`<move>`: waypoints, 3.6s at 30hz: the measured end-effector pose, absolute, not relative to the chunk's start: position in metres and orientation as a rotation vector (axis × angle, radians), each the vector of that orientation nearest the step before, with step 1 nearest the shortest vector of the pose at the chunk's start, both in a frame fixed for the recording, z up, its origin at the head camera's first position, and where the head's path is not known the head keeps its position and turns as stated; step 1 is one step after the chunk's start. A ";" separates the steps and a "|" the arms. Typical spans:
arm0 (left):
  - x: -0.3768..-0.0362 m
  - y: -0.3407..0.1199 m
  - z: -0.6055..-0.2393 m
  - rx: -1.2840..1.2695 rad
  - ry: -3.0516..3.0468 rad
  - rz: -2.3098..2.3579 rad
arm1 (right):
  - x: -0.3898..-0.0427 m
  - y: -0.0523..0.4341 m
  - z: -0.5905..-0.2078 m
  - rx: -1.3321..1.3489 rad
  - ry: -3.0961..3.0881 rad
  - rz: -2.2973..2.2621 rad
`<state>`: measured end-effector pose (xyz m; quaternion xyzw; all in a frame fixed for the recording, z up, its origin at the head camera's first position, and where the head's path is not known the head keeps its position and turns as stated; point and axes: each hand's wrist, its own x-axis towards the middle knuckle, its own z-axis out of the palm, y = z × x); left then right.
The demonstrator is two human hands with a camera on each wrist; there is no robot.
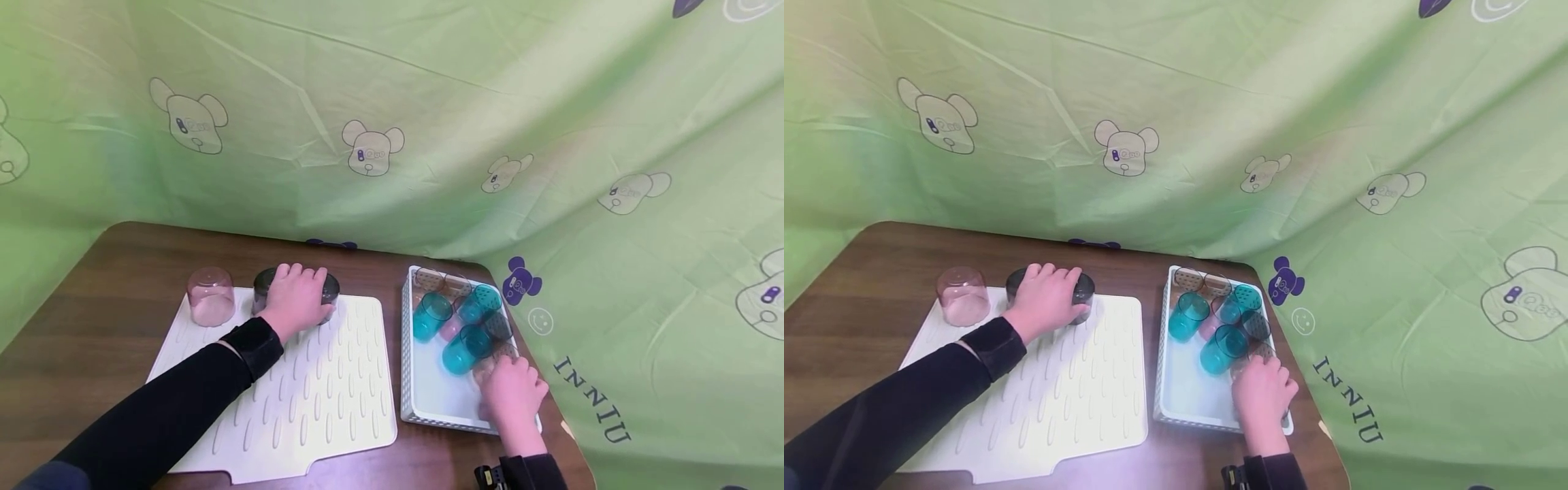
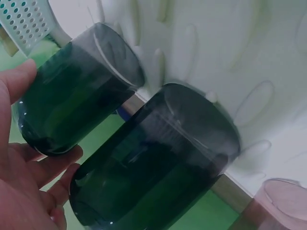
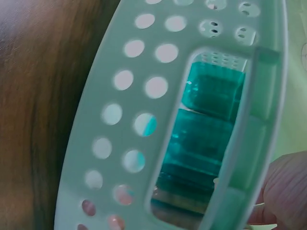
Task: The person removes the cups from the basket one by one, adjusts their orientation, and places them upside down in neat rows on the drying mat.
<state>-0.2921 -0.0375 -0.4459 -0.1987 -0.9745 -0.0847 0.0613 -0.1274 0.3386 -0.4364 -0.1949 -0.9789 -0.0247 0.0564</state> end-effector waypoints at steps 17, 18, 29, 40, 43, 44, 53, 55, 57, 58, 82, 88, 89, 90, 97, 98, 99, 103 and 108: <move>-0.270 -0.029 -0.413 -0.729 -2.811 -0.448 | -0.129 0.348 -0.392 -0.540 -2.721 0.190; -0.266 -0.027 -0.410 -0.750 -2.796 -0.469 | -0.128 0.346 -0.386 -0.528 -2.690 0.220; -0.217 0.001 -0.382 -1.166 -2.600 -0.978 | -0.140 0.279 -0.375 -0.409 -2.306 1.522; -0.203 -0.001 -0.382 -1.423 -2.336 -0.758 | -0.156 0.228 -0.404 0.211 -1.650 2.873; -0.204 -0.001 -0.381 -1.395 -2.339 -0.795 | -0.158 0.227 -0.403 -0.034 -1.828 2.682; -0.205 0.000 -0.381 -1.367 -2.356 -0.801 | -0.157 0.230 -0.402 -0.113 -1.928 2.541; -0.244 0.017 -0.383 -0.988 -2.694 -0.589 | -0.126 0.293 -0.406 -0.544 -2.735 0.782; -0.258 0.021 -0.390 -0.938 -2.741 -0.453 | -0.119 0.307 -0.410 -0.600 -2.779 0.522; -0.270 0.025 -0.400 -0.900 -2.762 -0.302 | -0.113 0.318 -0.416 -0.660 -2.802 0.349; -0.276 0.027 -0.404 -0.882 -2.772 -0.245 | -0.111 0.322 -0.419 -0.684 -2.816 0.287; -0.299 0.039 -0.442 -0.765 -2.922 -0.116 | -0.094 0.336 -0.410 -0.599 -2.950 0.228; -0.269 0.032 -0.419 -0.961 -2.766 -0.439 | -0.091 0.325 -0.365 -0.380 -2.721 0.265; -0.261 0.029 -0.414 -0.997 -2.728 -0.518 | -0.092 0.321 -0.360 -0.343 -2.673 0.311; -0.252 0.025 -0.409 -1.027 -2.694 -0.599 | -0.093 0.316 -0.356 -0.309 -2.632 0.386; -0.191 -0.005 -0.402 -1.234 -2.389 -0.866 | -0.109 0.254 -0.373 0.007 -2.309 1.490; -0.184 -0.008 -0.407 -1.265 -2.317 -0.872 | -0.112 0.243 -0.380 0.114 -2.208 1.697; -0.178 -0.011 -0.411 -1.288 -2.250 -0.877 | -0.115 0.233 -0.388 0.223 -2.102 1.908; -0.161 -0.026 -0.431 -1.255 -2.053 -0.905 | -0.124 0.200 -0.414 0.458 -1.765 2.586; -0.150 -0.050 -0.439 -1.128 -2.063 -0.948 | -0.127 0.173 -0.426 0.153 -2.020 2.673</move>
